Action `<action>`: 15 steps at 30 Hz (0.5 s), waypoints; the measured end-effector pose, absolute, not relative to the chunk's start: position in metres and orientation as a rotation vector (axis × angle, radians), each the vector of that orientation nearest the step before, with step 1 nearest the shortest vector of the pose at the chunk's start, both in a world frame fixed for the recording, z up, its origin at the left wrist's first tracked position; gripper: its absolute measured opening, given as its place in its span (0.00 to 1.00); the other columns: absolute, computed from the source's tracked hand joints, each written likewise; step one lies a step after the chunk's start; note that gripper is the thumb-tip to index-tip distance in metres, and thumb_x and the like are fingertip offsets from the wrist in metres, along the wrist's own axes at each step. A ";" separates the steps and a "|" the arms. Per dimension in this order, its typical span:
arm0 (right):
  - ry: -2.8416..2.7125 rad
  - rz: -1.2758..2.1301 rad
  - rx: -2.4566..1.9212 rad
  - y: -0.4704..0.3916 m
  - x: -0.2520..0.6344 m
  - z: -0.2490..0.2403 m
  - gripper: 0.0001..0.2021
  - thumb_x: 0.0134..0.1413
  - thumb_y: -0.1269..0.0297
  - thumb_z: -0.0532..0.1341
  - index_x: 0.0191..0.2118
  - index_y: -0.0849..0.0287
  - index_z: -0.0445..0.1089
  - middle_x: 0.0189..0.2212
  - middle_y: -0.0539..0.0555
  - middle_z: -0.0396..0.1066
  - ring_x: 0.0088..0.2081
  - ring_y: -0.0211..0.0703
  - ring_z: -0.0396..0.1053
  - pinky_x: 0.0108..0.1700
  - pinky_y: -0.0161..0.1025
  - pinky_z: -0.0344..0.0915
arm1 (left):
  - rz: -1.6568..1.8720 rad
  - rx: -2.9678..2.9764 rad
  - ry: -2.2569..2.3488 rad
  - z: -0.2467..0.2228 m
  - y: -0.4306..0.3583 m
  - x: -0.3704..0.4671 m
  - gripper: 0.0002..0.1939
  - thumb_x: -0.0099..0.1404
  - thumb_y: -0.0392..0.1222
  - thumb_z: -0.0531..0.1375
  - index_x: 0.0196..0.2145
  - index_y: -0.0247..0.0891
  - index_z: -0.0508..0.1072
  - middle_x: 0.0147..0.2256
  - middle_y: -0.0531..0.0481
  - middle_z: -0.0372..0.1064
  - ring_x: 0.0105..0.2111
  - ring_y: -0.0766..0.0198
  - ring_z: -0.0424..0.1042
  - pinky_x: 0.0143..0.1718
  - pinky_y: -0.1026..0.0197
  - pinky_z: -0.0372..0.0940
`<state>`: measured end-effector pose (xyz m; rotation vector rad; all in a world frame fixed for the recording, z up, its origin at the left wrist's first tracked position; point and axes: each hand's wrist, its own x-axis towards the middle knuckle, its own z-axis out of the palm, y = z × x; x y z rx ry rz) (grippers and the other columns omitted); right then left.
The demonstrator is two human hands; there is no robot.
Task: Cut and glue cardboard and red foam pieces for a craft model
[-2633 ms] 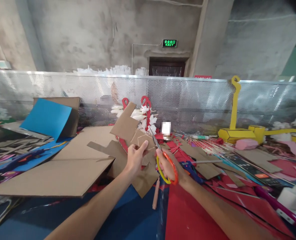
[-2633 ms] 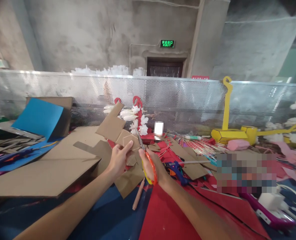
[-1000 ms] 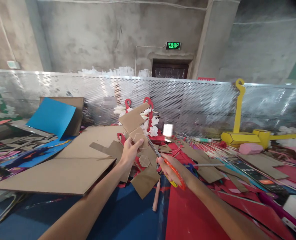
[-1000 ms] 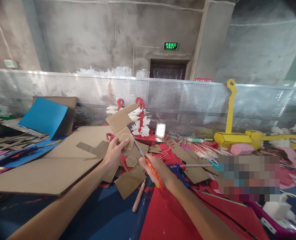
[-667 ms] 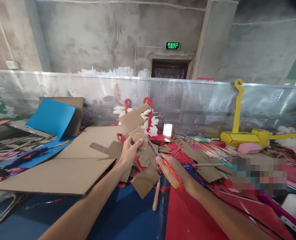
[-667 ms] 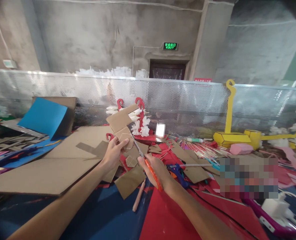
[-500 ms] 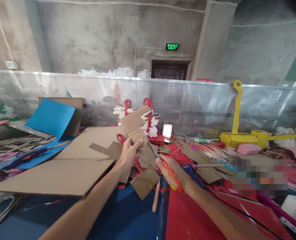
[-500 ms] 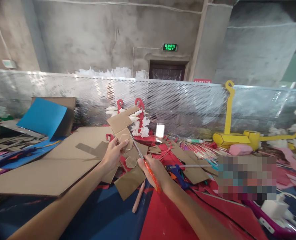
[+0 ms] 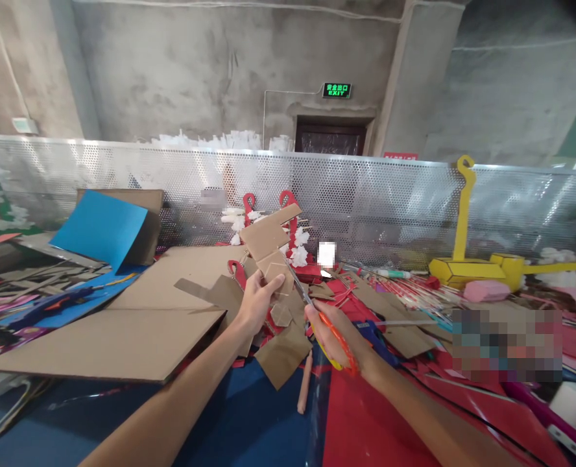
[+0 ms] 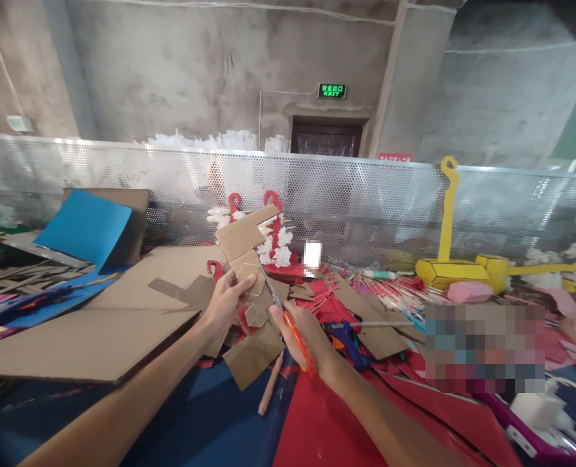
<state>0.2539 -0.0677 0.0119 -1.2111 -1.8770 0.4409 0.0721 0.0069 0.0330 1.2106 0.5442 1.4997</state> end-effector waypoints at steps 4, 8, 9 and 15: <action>-1.849 0.379 -1.195 -0.060 0.249 0.001 0.25 0.72 0.43 0.47 0.29 0.56 0.59 0.24 0.49 0.64 0.26 0.40 0.59 0.31 0.37 0.53 | 1.486 1.199 0.536 0.035 0.003 0.074 0.21 0.55 0.44 0.73 0.44 0.34 0.76 0.40 0.42 0.82 0.34 0.56 0.81 0.36 0.58 0.74; -1.824 0.347 -1.148 -0.058 0.247 -0.005 0.25 0.72 0.43 0.46 0.28 0.56 0.58 0.24 0.49 0.63 0.27 0.40 0.58 0.30 0.37 0.52 | 1.495 1.193 0.526 0.037 0.003 0.074 0.20 0.54 0.43 0.73 0.43 0.35 0.77 0.39 0.44 0.81 0.33 0.57 0.81 0.36 0.58 0.74; -1.824 0.354 -1.142 -0.059 0.246 -0.005 0.25 0.72 0.43 0.46 0.28 0.56 0.58 0.24 0.49 0.63 0.27 0.39 0.58 0.30 0.36 0.52 | 1.495 1.192 0.521 0.037 0.003 0.073 0.20 0.54 0.43 0.73 0.43 0.35 0.77 0.39 0.44 0.81 0.33 0.57 0.81 0.36 0.58 0.74; -1.819 0.452 -1.135 -0.058 0.249 0.000 0.26 0.70 0.40 0.48 0.29 0.56 0.60 0.22 0.48 0.63 0.25 0.38 0.58 0.28 0.35 0.56 | 1.482 1.127 0.527 0.038 0.001 0.075 0.21 0.51 0.42 0.74 0.41 0.35 0.76 0.37 0.43 0.81 0.34 0.53 0.81 0.38 0.55 0.75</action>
